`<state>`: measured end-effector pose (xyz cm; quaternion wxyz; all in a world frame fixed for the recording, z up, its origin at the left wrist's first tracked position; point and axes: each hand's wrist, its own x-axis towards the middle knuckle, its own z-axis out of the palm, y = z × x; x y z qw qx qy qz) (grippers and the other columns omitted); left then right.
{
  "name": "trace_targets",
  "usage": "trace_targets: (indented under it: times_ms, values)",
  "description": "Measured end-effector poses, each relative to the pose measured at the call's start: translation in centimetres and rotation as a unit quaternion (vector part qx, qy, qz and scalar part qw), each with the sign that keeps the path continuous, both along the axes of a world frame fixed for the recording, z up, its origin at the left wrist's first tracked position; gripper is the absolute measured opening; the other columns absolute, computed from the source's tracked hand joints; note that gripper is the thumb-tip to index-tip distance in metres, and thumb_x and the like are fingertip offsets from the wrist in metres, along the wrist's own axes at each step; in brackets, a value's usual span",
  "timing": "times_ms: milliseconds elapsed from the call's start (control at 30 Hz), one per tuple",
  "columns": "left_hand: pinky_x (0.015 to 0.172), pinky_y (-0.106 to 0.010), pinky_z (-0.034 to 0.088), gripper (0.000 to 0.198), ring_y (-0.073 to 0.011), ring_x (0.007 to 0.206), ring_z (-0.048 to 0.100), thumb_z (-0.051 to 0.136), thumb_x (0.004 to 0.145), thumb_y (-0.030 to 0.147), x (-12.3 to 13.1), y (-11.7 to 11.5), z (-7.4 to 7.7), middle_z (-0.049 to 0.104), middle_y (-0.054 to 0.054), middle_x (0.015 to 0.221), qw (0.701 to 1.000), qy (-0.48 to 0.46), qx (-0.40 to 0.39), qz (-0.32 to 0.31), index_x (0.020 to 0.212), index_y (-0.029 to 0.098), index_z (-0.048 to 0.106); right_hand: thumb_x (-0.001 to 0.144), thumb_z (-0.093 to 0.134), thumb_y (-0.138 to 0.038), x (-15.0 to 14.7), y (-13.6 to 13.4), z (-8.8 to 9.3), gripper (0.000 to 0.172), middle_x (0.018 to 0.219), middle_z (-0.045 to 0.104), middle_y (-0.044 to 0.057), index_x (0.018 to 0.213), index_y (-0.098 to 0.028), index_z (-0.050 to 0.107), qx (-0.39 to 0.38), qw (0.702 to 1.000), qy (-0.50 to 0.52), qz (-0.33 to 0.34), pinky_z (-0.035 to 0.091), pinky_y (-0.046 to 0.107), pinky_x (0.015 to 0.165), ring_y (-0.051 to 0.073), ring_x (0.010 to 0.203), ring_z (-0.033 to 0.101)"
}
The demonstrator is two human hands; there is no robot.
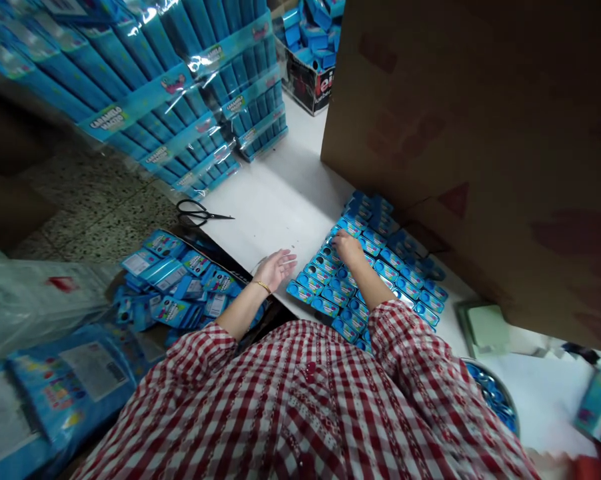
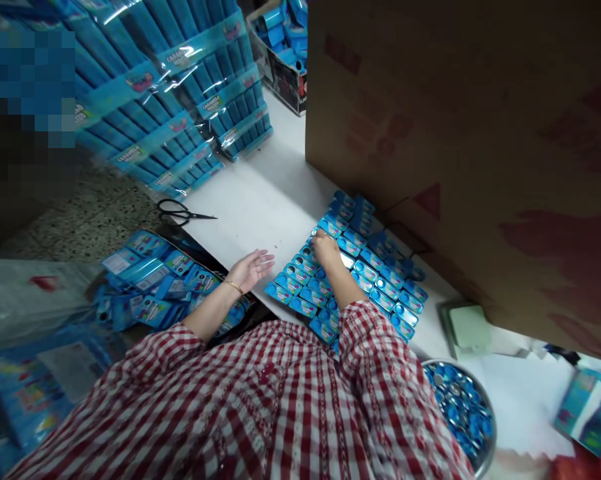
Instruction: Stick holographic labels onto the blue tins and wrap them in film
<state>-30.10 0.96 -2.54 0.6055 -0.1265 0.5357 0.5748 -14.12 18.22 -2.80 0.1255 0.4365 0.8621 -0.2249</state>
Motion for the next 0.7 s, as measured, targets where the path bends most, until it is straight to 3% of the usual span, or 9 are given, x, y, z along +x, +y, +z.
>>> trace_targets:
  times_ms: [100, 200, 300, 467, 600, 700]
  values:
    - [0.070, -0.027, 0.048, 0.019, -0.0154, 0.075, 0.064, 0.059, 0.080, 0.029, -0.6, -1.1, 0.0, 0.067, -0.009, 0.089, 1.000, 0.012, -0.001, 0.003, 0.091, 0.013, 0.059, 0.087, 0.049, -0.023, 0.6, -0.2, 0.1, 0.023, 0.121, 0.056, 0.007, 0.104, -0.019, 0.064, 0.022, 0.999, 0.034, 0.022, 0.042, 0.026, 0.087, 0.019, 0.105, 0.055]
    - [0.068, -0.026, 0.047, 0.016, -0.0146, 0.072, 0.064, 0.060, 0.079, 0.026, -0.9, -1.6, -0.2, 0.068, -0.008, 0.085, 1.000, 0.013, -0.004, 0.006, 0.089, 0.013, 0.060, 0.088, 0.047, -0.027, 0.5, 0.2, 0.4, 0.024, 0.117, 0.058, 0.007, 0.105, -0.019, 0.063, 0.055, 0.998, 0.043, -0.002, 0.042, 0.028, 0.088, 0.019, 0.103, 0.056]
    - [0.067, -0.026, 0.047, 0.015, -0.0144, 0.070, 0.064, 0.060, 0.079, 0.025, -0.9, -1.5, -0.3, 0.068, -0.007, 0.082, 1.000, 0.010, -0.009, 0.003, 0.088, 0.013, 0.060, 0.083, 0.057, -0.026, -1.0, 1.0, 0.4, 0.024, 0.115, 0.060, 0.009, 0.106, -0.020, 0.061, 0.043, 0.998, -0.030, -0.035, 0.045, 0.030, 0.083, 0.022, 0.101, 0.058]
    - [0.067, -0.026, 0.047, 0.016, -0.0147, 0.071, 0.064, 0.062, 0.077, 0.026, -0.7, -0.6, -0.3, 0.068, -0.007, 0.082, 1.000, 0.003, 0.003, -0.008, 0.088, 0.014, 0.061, 0.068, 0.073, -0.023, -3.6, 2.3, -0.4, 0.049, 0.110, 0.062, 0.016, 0.114, -0.017, 0.056, -0.001, 0.988, -0.148, -0.042, 0.048, 0.034, 0.081, 0.029, 0.102, 0.060]
    - [0.067, -0.025, 0.047, 0.018, -0.0142, 0.070, 0.064, 0.065, 0.076, 0.027, -0.2, -0.1, -0.1, 0.068, -0.007, 0.081, 1.000, 0.007, 0.007, -0.007, 0.087, 0.013, 0.061, 0.071, 0.063, -0.009, -4.4, 2.4, -1.2, 0.046, 0.112, 0.061, 0.020, 0.117, -0.014, 0.055, 0.022, 0.990, -0.133, -0.047, 0.048, 0.037, 0.082, 0.030, 0.102, 0.060]
    - [0.066, -0.025, 0.047, 0.017, -0.0137, 0.068, 0.064, 0.065, 0.075, 0.026, 0.0, -0.1, 0.3, 0.068, -0.007, 0.080, 1.000, 0.007, 0.012, -0.025, 0.086, 0.013, 0.062, 0.072, 0.062, -0.010, -4.3, 2.0, -1.0, 0.044, 0.115, 0.060, 0.019, 0.116, -0.015, 0.055, 0.020, 0.992, -0.114, -0.051, 0.047, 0.038, 0.082, 0.030, 0.103, 0.059]
